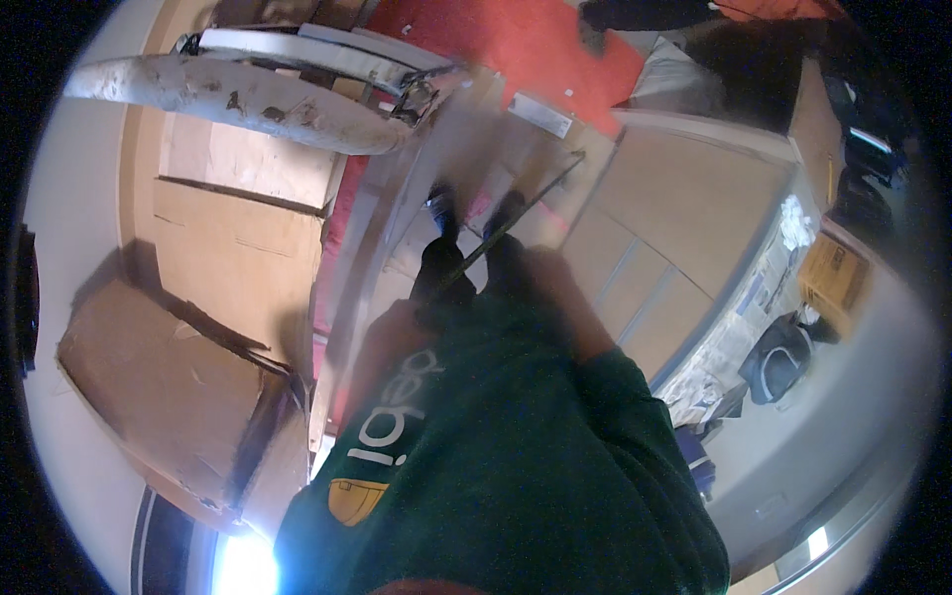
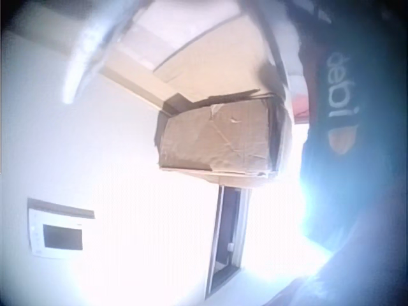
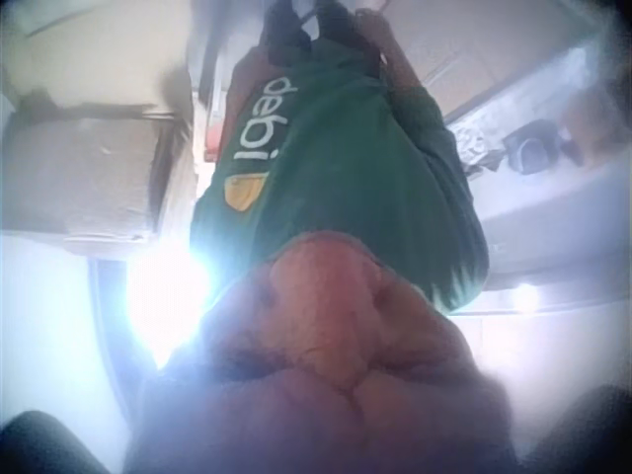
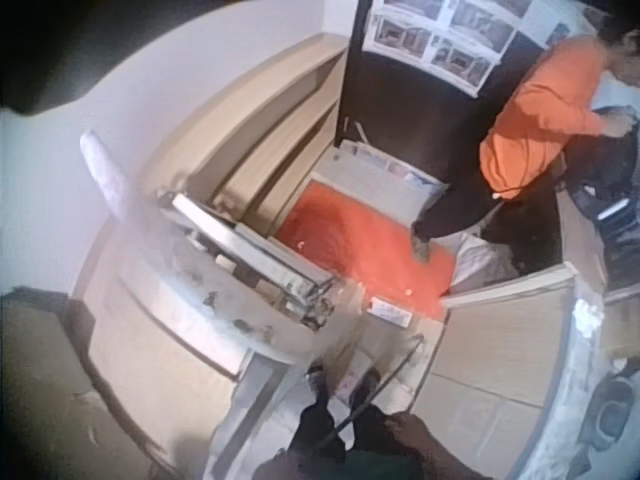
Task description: The person uses a utility knife to trim a white crown molding strip attached to the ceiling. They then walk through a cluttered room to retrieve a tape measure and a pencil, returning to measure and mark the molding strip for further cutting.
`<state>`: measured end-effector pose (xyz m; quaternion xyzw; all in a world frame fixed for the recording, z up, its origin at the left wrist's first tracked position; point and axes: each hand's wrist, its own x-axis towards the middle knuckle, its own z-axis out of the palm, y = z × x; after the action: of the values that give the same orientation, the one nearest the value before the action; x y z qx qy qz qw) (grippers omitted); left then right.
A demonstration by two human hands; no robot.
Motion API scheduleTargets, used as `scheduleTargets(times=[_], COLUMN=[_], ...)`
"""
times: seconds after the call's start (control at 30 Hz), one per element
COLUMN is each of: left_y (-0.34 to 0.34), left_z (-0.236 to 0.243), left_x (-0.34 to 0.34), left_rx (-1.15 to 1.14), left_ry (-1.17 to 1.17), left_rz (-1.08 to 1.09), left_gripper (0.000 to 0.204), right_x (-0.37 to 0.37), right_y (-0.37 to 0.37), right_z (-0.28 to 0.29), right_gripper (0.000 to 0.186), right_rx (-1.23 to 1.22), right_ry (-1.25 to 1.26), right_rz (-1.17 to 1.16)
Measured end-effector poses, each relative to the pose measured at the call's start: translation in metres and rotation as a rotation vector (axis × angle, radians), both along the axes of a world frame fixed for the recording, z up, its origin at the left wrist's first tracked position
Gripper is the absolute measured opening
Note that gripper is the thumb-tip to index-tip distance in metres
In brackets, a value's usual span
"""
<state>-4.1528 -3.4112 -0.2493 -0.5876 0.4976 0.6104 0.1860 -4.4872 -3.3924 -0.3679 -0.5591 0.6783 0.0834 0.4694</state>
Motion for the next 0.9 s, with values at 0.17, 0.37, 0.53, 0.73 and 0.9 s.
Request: scheduleTargets(times=[0.17, 0.37, 0.53, 0.73, 0.9], left_y=[0.015, -0.013, 0.024, 0.029, 0.048], left_z=[0.004, 0.073, 0.047, 0.068, 0.048], left_x=[0.014, 0.005, 0.030, 0.031, 0.045], left_rx=[-0.035, -0.022, -0.127, -0.300, -0.271], left_ry=[0.060, 0.059, 0.214, 0.163, 0.152], left_rz=[0.041, 0.024, -0.011, 0.011, 0.047], left_gripper=[0.071, 0.067, 0.071, 0.102, 0.102], right_x=[0.044, 0.059, 0.056, 0.049, 0.039], right_y=[-0.015, -0.014, -0.022, -0.034, -0.031], right_z=[-0.009, -0.041, -0.047, 0.025, 0.036], right_gripper=[0.059, 0.057, 0.029, 0.013, 0.016], right_rx=[0.459, 0.627, 0.460, 0.407, 0.385], right_ry=[-0.356, -0.858, -1.066, -1.065, -1.129], right_rz=[-0.755, -1.327, -1.340, -1.301, -1.169])
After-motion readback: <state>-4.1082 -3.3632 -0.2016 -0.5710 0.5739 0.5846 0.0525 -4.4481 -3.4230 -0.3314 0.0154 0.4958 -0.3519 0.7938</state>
